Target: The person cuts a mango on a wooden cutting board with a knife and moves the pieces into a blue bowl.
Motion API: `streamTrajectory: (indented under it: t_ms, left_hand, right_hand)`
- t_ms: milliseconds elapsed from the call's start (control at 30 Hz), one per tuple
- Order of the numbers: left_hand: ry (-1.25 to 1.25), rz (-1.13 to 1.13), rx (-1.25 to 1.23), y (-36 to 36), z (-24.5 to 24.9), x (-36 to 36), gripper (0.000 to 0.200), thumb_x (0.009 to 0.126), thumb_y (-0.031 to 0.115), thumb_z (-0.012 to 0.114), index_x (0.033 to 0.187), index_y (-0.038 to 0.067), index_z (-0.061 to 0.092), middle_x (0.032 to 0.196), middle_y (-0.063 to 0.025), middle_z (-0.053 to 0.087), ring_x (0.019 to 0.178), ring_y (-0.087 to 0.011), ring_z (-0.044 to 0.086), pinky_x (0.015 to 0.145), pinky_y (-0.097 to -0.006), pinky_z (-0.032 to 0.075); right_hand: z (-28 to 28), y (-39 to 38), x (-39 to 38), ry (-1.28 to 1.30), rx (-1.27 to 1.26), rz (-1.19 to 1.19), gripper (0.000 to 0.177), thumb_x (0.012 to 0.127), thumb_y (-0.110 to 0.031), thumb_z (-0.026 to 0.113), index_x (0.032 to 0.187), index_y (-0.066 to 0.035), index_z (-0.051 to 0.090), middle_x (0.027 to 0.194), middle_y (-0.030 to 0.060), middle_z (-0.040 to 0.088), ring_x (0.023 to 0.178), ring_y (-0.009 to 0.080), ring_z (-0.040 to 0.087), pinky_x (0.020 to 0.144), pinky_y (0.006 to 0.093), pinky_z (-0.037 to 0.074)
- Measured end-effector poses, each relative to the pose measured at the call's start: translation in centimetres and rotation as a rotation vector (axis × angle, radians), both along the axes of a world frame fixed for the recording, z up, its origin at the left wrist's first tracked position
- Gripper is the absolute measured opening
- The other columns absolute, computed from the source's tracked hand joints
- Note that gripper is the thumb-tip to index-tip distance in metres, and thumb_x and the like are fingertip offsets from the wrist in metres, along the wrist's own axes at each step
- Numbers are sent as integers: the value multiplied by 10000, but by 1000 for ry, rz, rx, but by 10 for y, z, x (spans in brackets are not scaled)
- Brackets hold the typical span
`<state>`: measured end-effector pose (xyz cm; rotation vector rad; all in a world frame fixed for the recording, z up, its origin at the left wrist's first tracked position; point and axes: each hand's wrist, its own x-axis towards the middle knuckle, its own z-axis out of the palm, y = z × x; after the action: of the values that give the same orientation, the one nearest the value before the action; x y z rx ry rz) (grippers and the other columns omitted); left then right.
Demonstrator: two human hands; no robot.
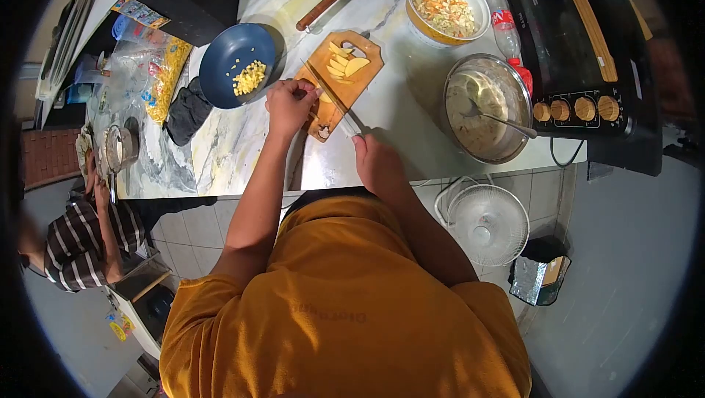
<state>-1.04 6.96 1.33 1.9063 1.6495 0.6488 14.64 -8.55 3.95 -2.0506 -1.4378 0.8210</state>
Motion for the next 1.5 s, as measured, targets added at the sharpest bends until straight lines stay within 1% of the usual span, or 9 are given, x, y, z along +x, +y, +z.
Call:
streamTrajectory:
  t_ms: [33,133,167,233,267,567,933,1100,1500]
  left_hand:
    - [-17,4,-37,-1,1,0,218,754,324,816,842,132,764,897,-53,640,974,-275,541,854,-424,381]
    - [-46,14,-73,1,-5,-2,225,749,336,820,848,140,767,894,-41,629,991,-266,526,866,-417,378]
    - [-46,14,-74,1,-8,-2,225,749,336,820,848,140,767,894,-41,629,991,-266,526,866,-417,378]
    - [22,15,90,2,-10,-1,235,723,305,854,827,112,771,796,-61,664,820,-231,619,767,-365,482]
    - [22,14,88,2,-12,-2,235,723,305,854,827,112,771,796,-61,664,820,-231,619,767,-365,482]
    - [49,16,40,4,-8,-2,235,704,303,864,816,118,771,780,-47,649,849,-211,593,755,-356,472]
    - [70,35,40,3,-11,-3,232,698,341,857,833,169,781,853,-52,640,929,-237,566,791,-383,452]
    - [73,40,34,4,-13,-4,235,692,340,861,829,168,780,826,-49,647,927,-238,569,793,-386,450]
    - [97,11,0,10,-4,-2,235,689,331,866,817,155,775,803,-40,658,897,-223,582,767,-383,452]
  right_hand:
    - [-1,0,1,-6,-5,1,358,1013,-295,506,843,13,571,764,282,603,756,502,578,643,532,461]
    - [-1,0,0,-14,-17,2,364,1016,-303,496,847,10,570,766,285,605,759,505,579,646,540,462]
    - [-1,0,0,-16,-24,0,367,1019,-307,492,850,9,570,767,288,605,761,507,580,647,543,462]
    - [-4,-1,-1,-36,-36,5,389,1019,-333,485,854,5,584,759,283,620,749,502,600,650,548,480]
    - [-5,-1,-2,-55,-50,11,413,1020,-360,478,858,0,598,752,277,636,737,496,620,653,553,498]
    - [8,6,-1,-38,-255,45,446,1042,-385,407,928,12,577,829,290,651,806,491,630,729,557,497]
    - [14,10,9,43,-272,100,426,1049,-378,386,951,6,543,840,298,639,814,510,605,733,572,473]
    - [16,11,6,59,-286,79,412,1056,-350,379,947,20,524,829,317,611,821,529,571,721,556,455]
    - [14,21,9,40,-320,92,444,1051,-386,377,978,18,545,882,316,642,856,513,607,763,571,477]
